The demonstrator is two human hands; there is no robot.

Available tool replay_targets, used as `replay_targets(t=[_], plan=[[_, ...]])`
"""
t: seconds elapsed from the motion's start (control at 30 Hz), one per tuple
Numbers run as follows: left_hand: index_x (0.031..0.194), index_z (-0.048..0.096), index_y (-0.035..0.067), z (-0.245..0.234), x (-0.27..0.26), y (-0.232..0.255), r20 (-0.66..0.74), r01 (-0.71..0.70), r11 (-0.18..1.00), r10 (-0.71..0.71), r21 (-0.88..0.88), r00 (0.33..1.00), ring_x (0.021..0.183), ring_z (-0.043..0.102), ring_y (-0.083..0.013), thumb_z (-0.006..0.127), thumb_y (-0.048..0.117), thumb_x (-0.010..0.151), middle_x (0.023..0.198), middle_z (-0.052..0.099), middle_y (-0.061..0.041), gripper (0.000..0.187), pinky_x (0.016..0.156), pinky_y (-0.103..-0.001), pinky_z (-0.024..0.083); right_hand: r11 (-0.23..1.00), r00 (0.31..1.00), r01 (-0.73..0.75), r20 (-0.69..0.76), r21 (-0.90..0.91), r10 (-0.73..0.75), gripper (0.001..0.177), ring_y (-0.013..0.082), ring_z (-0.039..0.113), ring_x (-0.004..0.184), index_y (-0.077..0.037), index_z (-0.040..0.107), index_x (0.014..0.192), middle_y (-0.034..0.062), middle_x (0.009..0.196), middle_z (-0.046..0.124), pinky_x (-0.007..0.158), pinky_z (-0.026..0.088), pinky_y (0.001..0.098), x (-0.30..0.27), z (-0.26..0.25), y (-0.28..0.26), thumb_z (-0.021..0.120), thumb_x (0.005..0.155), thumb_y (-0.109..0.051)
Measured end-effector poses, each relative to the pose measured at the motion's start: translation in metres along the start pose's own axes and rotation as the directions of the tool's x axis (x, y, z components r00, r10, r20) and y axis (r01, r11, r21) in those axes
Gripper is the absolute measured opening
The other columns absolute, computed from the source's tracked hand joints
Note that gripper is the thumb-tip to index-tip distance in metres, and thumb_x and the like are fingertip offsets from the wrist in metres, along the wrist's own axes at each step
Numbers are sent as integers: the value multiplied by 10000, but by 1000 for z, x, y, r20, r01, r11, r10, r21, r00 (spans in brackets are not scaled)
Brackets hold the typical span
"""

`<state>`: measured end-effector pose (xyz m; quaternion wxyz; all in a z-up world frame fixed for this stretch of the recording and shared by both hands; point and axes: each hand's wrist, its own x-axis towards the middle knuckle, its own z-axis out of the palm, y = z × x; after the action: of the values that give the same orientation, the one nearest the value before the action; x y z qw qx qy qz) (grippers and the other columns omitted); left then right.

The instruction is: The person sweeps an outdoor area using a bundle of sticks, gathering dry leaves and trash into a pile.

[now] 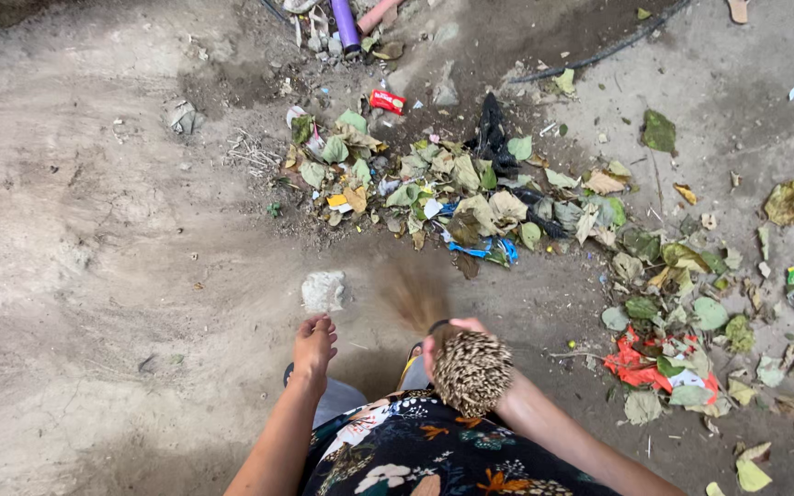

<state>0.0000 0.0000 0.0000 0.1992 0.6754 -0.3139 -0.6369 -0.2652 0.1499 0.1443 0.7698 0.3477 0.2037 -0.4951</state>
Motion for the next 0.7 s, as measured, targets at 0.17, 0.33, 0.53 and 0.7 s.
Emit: replay_targets(t=[0.17,0.33,0.53,0.7], plan=[[1311,573,144,-10,-8,3,-17,10,1000,-10,-9,1000,1112,637,-190,539,353,1013,1236,680,-52,366,911,-387,506,881,968,-234,-13,-412,251,355,274,696,757,40,593,1031,153,877,691,685,627,374,51,-19,-50,613,933,-301],[1294,592,121,-33,-9,-12,-63,20,998,-24,-64,998,1103,640,-210,547,362,1017,1218,682,-69,370,897,-394,505,702,944,102,-154,-705,-291,411,276,712,799,6,648,1096,160,926,732,649,611,366,76,-55,-154,663,884,-344],[1285,601,144,-50,-4,-44,-91,40,997,-46,-66,995,1028,652,-191,560,339,1005,1142,689,-49,344,813,-376,493,808,739,300,-412,-507,-533,431,344,696,869,-115,661,1026,150,989,725,801,556,572,92,-45,-150,666,756,-451],[1285,616,161,-16,-7,-31,50,110,994,-109,-3,993,979,659,-189,575,409,990,1111,688,-40,387,796,-378,516,876,867,276,-291,-397,-405,450,342,708,931,-92,666,1028,144,1041,744,825,589,567,94,1,-68,690,765,-456]])
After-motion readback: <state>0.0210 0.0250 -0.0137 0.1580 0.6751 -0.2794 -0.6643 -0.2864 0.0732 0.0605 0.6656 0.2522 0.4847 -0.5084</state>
